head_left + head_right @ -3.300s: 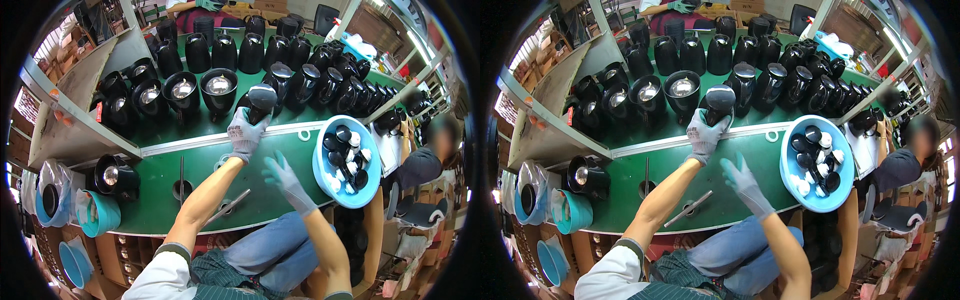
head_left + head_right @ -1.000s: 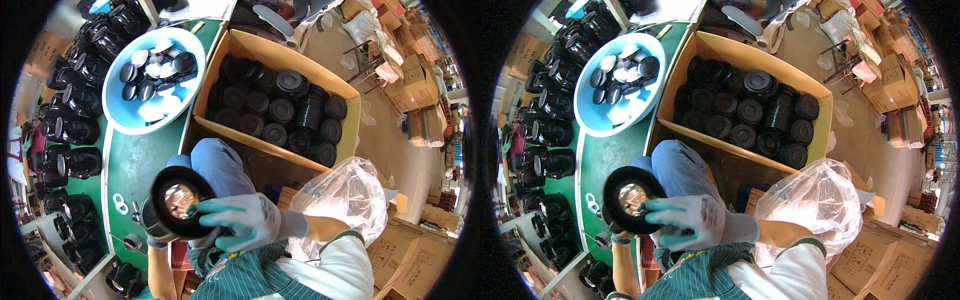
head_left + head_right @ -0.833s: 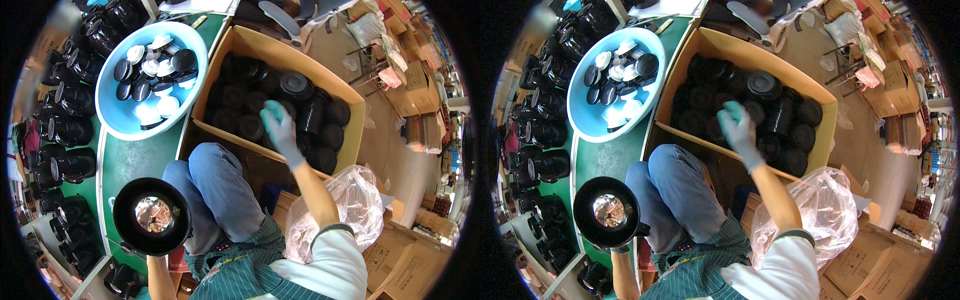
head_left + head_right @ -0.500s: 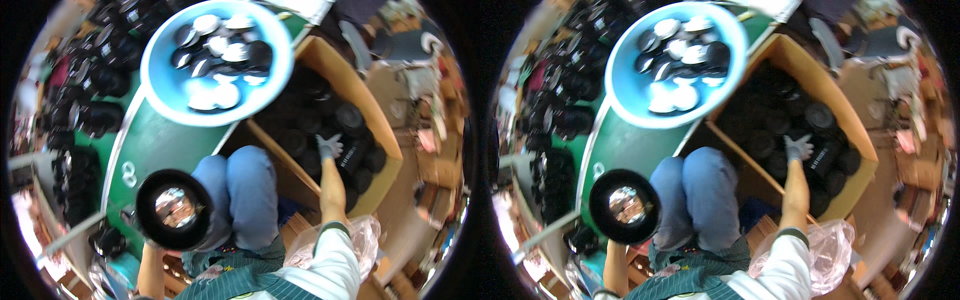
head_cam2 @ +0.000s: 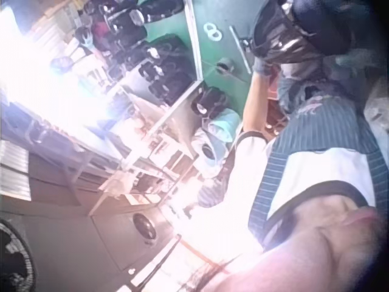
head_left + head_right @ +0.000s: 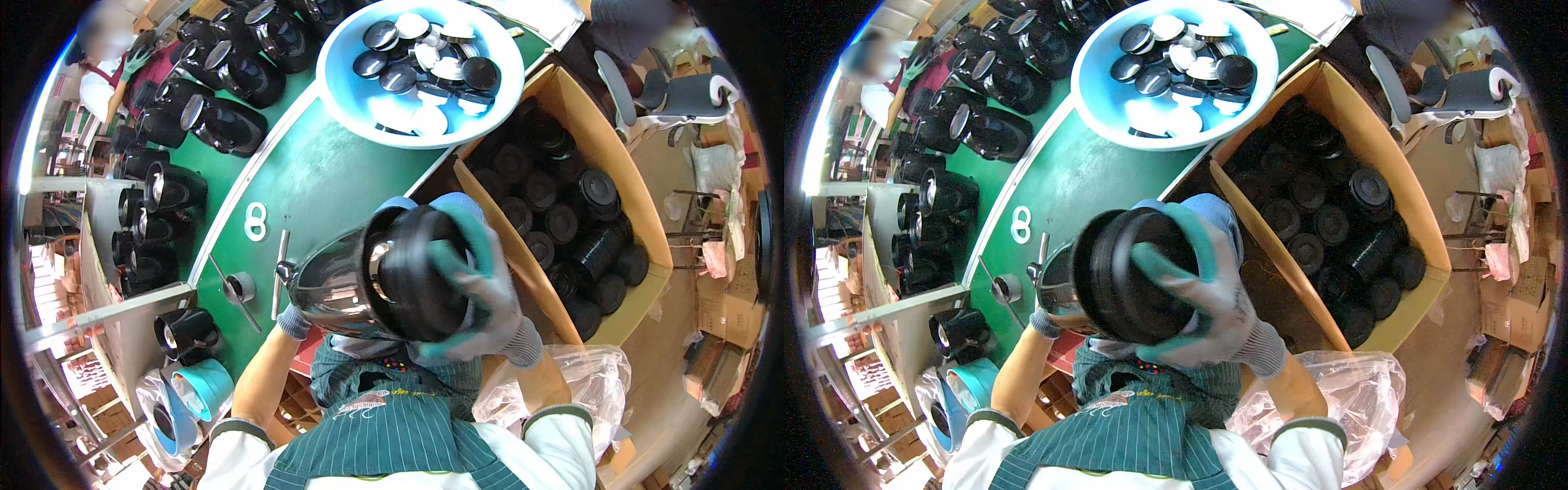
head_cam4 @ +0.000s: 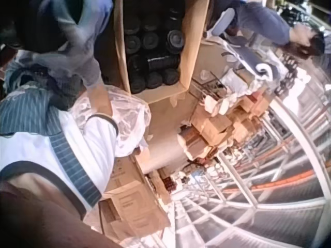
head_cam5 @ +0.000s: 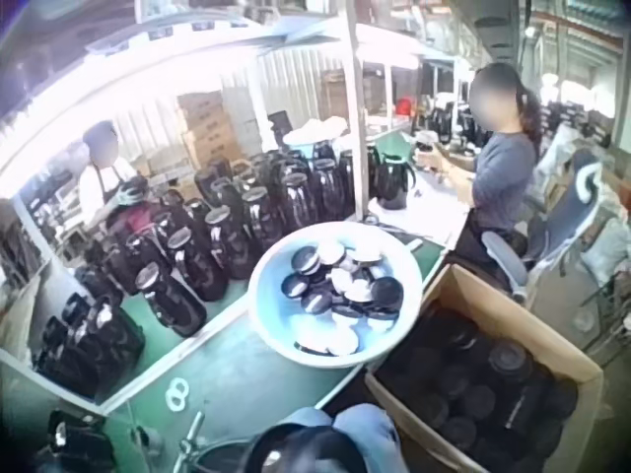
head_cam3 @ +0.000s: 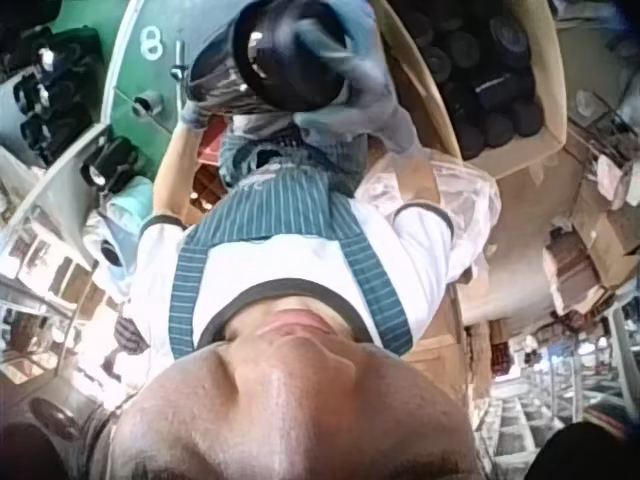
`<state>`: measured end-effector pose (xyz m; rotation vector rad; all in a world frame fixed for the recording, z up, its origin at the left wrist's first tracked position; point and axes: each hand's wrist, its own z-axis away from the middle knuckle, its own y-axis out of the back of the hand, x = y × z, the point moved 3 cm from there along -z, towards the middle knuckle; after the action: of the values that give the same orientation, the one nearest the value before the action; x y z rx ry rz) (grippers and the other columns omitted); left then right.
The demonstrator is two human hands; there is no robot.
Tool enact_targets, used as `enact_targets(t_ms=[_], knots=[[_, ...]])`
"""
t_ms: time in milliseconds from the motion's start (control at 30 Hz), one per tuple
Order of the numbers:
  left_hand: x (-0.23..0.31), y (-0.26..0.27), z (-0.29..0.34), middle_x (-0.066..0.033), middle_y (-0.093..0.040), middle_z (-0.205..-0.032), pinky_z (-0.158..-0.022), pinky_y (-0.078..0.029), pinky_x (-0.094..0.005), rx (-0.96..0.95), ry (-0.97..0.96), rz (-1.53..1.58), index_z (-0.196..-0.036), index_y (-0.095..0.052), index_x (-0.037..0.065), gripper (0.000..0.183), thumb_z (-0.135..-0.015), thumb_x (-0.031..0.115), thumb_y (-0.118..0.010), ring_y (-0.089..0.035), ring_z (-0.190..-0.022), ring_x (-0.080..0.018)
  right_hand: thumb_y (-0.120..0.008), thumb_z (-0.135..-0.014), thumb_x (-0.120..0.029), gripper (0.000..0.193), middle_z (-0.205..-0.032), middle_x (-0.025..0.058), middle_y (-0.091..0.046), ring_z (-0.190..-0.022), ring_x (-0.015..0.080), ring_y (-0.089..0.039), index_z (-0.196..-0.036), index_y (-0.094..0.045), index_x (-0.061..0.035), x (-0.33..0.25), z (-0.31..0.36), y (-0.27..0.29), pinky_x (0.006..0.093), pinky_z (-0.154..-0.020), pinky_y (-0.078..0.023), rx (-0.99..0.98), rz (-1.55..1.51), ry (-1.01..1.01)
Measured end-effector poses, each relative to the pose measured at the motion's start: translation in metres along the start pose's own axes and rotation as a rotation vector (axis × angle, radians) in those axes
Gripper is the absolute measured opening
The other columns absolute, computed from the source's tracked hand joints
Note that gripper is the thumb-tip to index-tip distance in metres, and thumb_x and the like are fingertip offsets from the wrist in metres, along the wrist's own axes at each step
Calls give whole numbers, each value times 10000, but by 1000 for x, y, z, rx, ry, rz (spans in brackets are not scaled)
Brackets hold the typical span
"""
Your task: The person assembles black electric kettles by inserting a metal heating element into the base and screwing on a lid. The person handles the kettle body, heating element, and lid one at a time, placing the finished units on a green table.
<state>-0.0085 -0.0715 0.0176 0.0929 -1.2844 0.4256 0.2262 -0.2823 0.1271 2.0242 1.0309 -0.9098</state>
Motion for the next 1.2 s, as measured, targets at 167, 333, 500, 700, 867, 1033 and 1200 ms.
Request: enact_targets(t_ms=[167,333,500,700,867,1033,1200], knots=[[19,-13,27,-187,-626,-1344,-1036,-517,-441,-195,-19,-149,-1371,-597,38,573,-891,324,-723,-643,-1198,-322,-951,-645,-471,896,-1611,294,-299,-1489,498,-312,-1433,-654,-163,-39,2,-26,580,-1196,-302,-93,-36,-46],[22,-20,43,-188,-646,-1313,-1015,-531,-434,-294,-76,-213,-1345,-620,36,554,-879,314,-732,-660,-1170,-323,-958,-622,-463,879,-1618,301,-295,-1479,497,-328,-1404,-670,-183,-50,20,-45,571,-1199,-299,-128,-94,-16],[26,-22,54,-190,-666,-1281,-994,-546,-427,-344,-129,-241,-1320,-643,34,536,-867,304,-742,-678,-1142,-324,-967,-592,-435,849,-1611,291,-324,-1461,494,-358,-1364,-692,-217,-69,27,-52,559,-1201,-300,-193,-85,-128],[27,-27,67,-191,-690,-1244,-968,-563,-419,-358,-179,-287,-1289,-671,31,515,-853,292,-754,-699,-1108,-325,-972,-628,-323,824,-1548,232,-441,-1417,404,-449,-1377,-672,-158,-95,23,-59,487,-1186,-346,-269,-52,-401],[21,-17,72,-193,-710,-1213,-947,-578,-412,-311,-193,-256,-1264,-694,29,497,-841,282,-763,-717,-1081,-326,-982,-653,-331,948,-1466,210,-517,-1372,345,-516,-1432,-573,24,-98,23,-61,428,-1160,-398,-41,-104,-485],[15,18,81,-194,-731,-1181,-926,-592,-405,155,-178,-336,-1238,-718,27,480,-829,272,-773,-734,-1053,-327,-972,-688,-477,1106,-1504,187,-487,-1396,279,-494,-1518,-443,26,-81,46,-73,403,-1176,-387,159,-274,-504],[117,-12,111,-115,-769,-1046,-799,-624,-395,332,-1123,-1403,-1081,-797,103,337,-763,197,-737,-771,-920,-284,-835,-829,-484,1027,-1537,162,-463,-1406,240,-478,-1583,-340,7,-55,60,-70,396,-1202,-359,287,-624,-845]])
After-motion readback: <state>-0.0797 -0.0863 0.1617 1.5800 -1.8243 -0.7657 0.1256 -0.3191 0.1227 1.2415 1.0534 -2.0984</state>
